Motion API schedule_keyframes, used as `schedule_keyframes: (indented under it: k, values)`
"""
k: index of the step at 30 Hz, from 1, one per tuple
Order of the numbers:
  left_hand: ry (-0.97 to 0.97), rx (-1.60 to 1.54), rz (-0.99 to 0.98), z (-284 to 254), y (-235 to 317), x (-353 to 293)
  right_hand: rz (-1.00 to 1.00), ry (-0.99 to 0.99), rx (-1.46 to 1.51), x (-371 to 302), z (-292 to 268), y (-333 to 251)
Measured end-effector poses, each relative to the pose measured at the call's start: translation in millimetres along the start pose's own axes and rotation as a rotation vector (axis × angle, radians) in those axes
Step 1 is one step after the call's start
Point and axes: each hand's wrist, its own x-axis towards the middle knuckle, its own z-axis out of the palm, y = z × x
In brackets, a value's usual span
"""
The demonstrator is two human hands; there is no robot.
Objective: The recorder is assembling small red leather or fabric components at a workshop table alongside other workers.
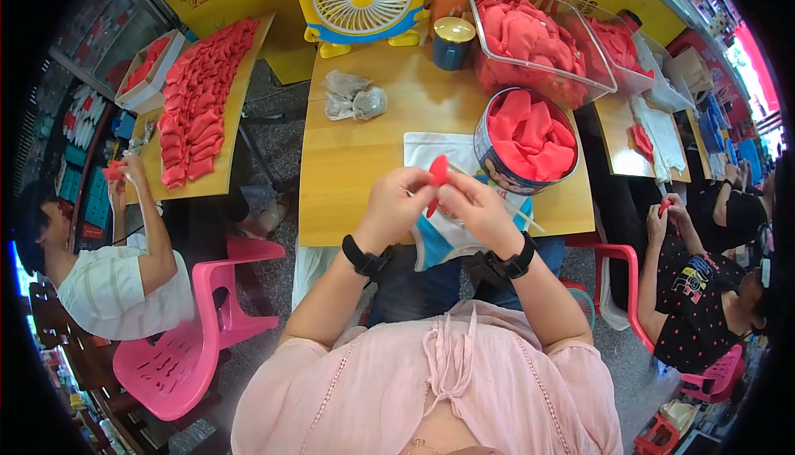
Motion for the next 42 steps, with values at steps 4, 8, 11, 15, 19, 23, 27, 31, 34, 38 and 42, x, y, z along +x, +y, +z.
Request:
schedule_keyframes:
  k: [4, 8, 11, 15, 19, 23, 27, 31, 34, 38, 42]
  values:
    - [-0.054, 0.42, 0.321, -1.0, -3.2, 9.5, -0.068, 0.255, -0.022, 2.3, -8.6, 11.6]
    - [-0.157, 0.971, 0.393, -7.5, -20.5, 18.9, 0.026, 0.287, 0.056, -1.0, -30.8, 6.5]
    - [-0.257, 1.25, 0.378, -13.8, -29.5, 19.6, 0.083, 0.277, 0.121, -9.3, -31.3, 17.0]
    - [-0.334, 1.311, 0.286, -20.0, -21.4, 17.2, 0.063, 0.254, 0.089, -14.0, -33.1, 26.3]
    - [-0.28, 1.39, 0.334, -18.8, -27.8, 13.7, 0.132, 0.191, 0.148, -11.8, -25.5, 26.3]
    - [-0.262, 1.394, 0.289, -20.4, -20.7, 12.6, 0.142, 0.169, 0.211, -6.5, -14.2, 14.9]
    - [-0.112, 1.062, 0.206, -28.9, -6.9, 21.1, 0.141, 0.097, 0.251, -1.8, -9.5, 13.8]
    - [-0.157, -0.13, -0.121, -15.7, 3.3, 6.8, 0.167, 0.024, 0.223, 3.3, -0.2, 11.0]
    - [0.031, -0.017, 0.064, -24.6, -2.0, 4.4, 0.165, -0.043, 0.077, 13.2, 4.2, 6.5]
    - [0.295, -0.313, -0.089, -36.0, -8.3, 4.1, -0.105, -0.007, -0.729, 43.1, 2.8, 12.5]
    - [0.306, -0.403, -0.14, -41.2, -12.5, 6.8, -0.364, 0.07, -1.308, 52.5, 13.8, 29.9]
